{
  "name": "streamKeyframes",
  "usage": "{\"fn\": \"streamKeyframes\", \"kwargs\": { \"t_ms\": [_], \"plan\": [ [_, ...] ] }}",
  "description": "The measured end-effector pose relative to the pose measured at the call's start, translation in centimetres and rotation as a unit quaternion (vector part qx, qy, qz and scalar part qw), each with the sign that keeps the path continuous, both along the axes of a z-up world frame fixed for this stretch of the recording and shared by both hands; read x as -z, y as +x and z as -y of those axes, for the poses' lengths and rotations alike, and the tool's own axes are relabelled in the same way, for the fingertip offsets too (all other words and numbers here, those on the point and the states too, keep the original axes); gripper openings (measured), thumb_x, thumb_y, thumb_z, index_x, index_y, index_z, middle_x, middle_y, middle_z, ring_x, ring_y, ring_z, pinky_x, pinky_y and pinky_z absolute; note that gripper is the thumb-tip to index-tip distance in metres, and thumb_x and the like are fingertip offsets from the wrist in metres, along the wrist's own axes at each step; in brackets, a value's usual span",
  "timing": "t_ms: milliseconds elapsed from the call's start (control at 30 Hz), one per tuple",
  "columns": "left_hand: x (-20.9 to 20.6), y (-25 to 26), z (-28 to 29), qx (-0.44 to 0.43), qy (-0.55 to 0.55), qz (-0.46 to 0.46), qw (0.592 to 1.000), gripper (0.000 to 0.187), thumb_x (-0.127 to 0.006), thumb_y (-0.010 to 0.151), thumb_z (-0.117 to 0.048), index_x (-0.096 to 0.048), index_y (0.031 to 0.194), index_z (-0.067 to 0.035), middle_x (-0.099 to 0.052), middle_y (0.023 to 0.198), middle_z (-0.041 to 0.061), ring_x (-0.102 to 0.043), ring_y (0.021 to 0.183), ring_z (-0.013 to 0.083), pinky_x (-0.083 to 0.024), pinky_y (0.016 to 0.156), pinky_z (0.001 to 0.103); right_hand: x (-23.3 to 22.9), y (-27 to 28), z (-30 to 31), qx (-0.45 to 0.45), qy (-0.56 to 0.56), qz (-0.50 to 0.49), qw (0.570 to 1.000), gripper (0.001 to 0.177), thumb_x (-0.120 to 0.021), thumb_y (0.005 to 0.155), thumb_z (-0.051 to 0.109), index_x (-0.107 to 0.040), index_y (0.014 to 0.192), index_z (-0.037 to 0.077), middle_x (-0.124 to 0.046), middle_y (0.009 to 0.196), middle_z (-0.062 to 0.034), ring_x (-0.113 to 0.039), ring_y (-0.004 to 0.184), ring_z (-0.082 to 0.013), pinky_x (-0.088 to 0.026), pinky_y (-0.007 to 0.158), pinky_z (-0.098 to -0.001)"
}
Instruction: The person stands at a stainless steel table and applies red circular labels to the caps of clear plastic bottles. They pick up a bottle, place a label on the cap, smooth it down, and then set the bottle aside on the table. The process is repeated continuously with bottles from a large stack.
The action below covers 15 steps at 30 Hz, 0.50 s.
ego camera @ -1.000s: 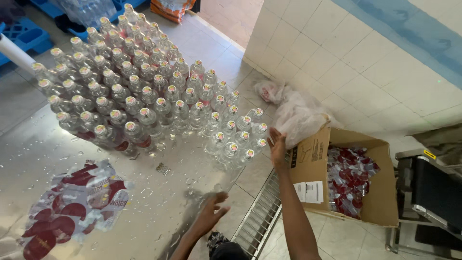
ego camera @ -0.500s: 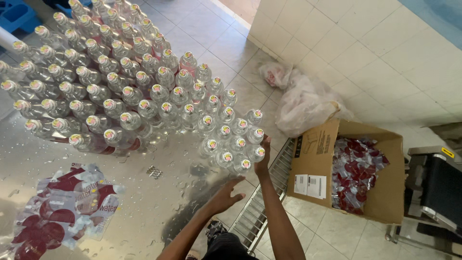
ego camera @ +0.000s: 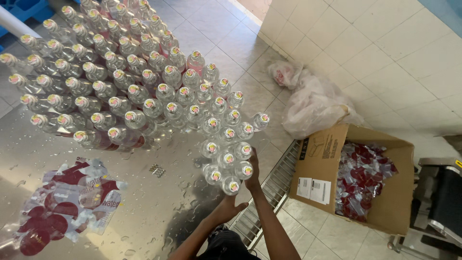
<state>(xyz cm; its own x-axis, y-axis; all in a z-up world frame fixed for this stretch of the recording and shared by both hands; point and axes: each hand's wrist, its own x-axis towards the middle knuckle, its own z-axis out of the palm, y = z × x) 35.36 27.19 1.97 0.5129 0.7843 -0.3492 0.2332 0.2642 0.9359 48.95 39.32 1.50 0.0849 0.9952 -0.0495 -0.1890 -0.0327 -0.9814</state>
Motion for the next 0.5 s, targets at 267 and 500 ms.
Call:
{"fn": "streamKeyframes", "kwargs": {
  "t_ms": [267, 500],
  "plan": [
    [1.9, -2.5, 4.7, -0.033, -0.048, -0.048, 0.997, 0.108, -0.060, 0.104, -0.061, 0.003, 0.176, -0.010, 0.002, 0.186, 0.013, -0.004, 0.172, 0.0307, -0.012, 0.136, 0.049, -1.9, -6.6, 2.4, -0.093, 0.237, 0.121, 0.959, 0.061, -0.071, 0.098, 0.051, -0.058, 0.142, 0.011, -0.060, 0.143, -0.0208, -0.061, 0.135, -0.0384, -0.051, 0.113, -0.0529],
    [0.0, -7.3, 8.8, -0.124, -0.142, -0.062, 0.980, 0.090, -0.065, 0.105, -0.047, -0.016, 0.175, -0.017, -0.031, 0.180, 0.010, -0.047, 0.157, 0.0306, -0.047, 0.122, 0.047, -2.5, -12.9, 6.2, -0.157, 0.000, -0.030, 0.987, 0.056, -0.043, 0.111, 0.045, -0.063, 0.143, 0.005, -0.066, 0.145, -0.0130, -0.063, 0.135, -0.0277, -0.050, 0.110, -0.0446]
  ]
}}
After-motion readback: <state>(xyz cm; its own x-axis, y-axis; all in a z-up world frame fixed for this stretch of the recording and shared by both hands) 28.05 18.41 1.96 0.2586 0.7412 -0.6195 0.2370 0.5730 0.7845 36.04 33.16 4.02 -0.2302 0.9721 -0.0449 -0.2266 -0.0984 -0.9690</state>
